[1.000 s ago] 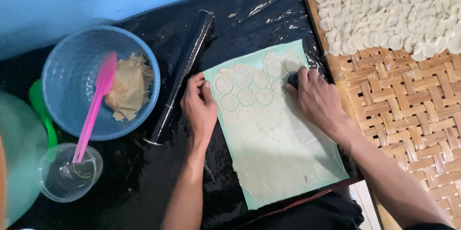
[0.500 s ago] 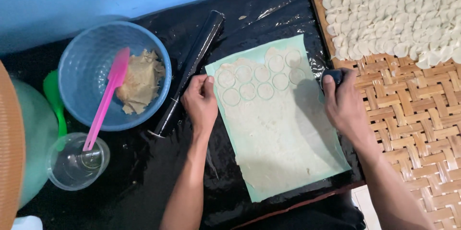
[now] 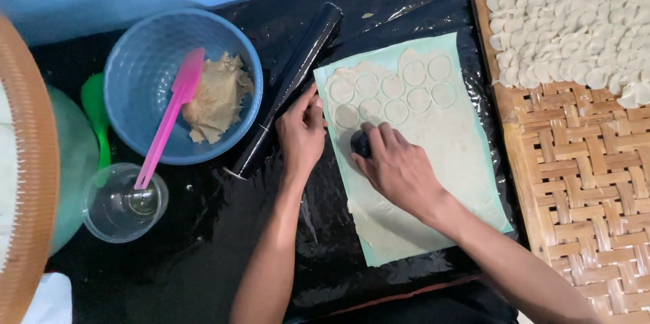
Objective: Rolling out dough and cutting it into small circles using a mold, then transferring them to a drying tray.
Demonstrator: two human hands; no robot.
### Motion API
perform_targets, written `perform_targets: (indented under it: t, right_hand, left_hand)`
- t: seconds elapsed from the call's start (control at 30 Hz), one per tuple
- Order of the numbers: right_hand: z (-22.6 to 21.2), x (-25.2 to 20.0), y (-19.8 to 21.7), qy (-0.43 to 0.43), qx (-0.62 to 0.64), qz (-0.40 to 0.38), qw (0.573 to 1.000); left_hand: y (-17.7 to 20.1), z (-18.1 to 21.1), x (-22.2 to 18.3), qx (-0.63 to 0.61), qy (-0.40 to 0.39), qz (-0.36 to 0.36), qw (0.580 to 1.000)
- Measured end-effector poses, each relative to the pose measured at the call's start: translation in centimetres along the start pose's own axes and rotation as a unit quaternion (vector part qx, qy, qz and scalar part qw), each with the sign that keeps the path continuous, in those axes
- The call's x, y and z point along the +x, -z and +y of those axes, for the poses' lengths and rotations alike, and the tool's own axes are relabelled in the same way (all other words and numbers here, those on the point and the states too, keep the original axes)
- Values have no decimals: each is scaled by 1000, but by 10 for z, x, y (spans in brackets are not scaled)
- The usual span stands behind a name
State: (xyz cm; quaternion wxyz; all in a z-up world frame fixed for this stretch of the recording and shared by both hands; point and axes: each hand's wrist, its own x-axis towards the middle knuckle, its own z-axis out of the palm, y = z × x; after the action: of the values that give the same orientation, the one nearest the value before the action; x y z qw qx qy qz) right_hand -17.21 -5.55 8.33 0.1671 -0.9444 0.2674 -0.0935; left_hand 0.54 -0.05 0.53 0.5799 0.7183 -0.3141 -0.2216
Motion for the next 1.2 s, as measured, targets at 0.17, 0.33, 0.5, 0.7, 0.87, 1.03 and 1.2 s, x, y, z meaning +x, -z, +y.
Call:
perform_targets:
  t: [0.17,0.33,0.5,0.7,0.87,1.03,1.2]
  right_hand:
    - [-4,13,-17,10,-72,-45,996]
    - [-10,16,-34,-17,-148,-66,987]
    - [1,17,-31,46,-168,-31,984]
    - [-3,13,-32,26,-192,-34,980]
    - [-4,12,-34,1,-171,-38,985]
    - [5,9,-5,-46,-52,-91,993]
    - [15,-8,4,-121,-34,-56,990]
  left_hand:
    - [1,1,2,10,-35,10,999]
    - [3,0,1,15,-26,-3,1000]
    - [1,2,2,23,-28,2,999]
    - [-2,-11,4,64,-65,21,996]
    - [-3,-8,3,70,-86,14,994]
    - [1,-5,4,66,-99,19,993]
    - [1,-1,2,55,-79,10,995]
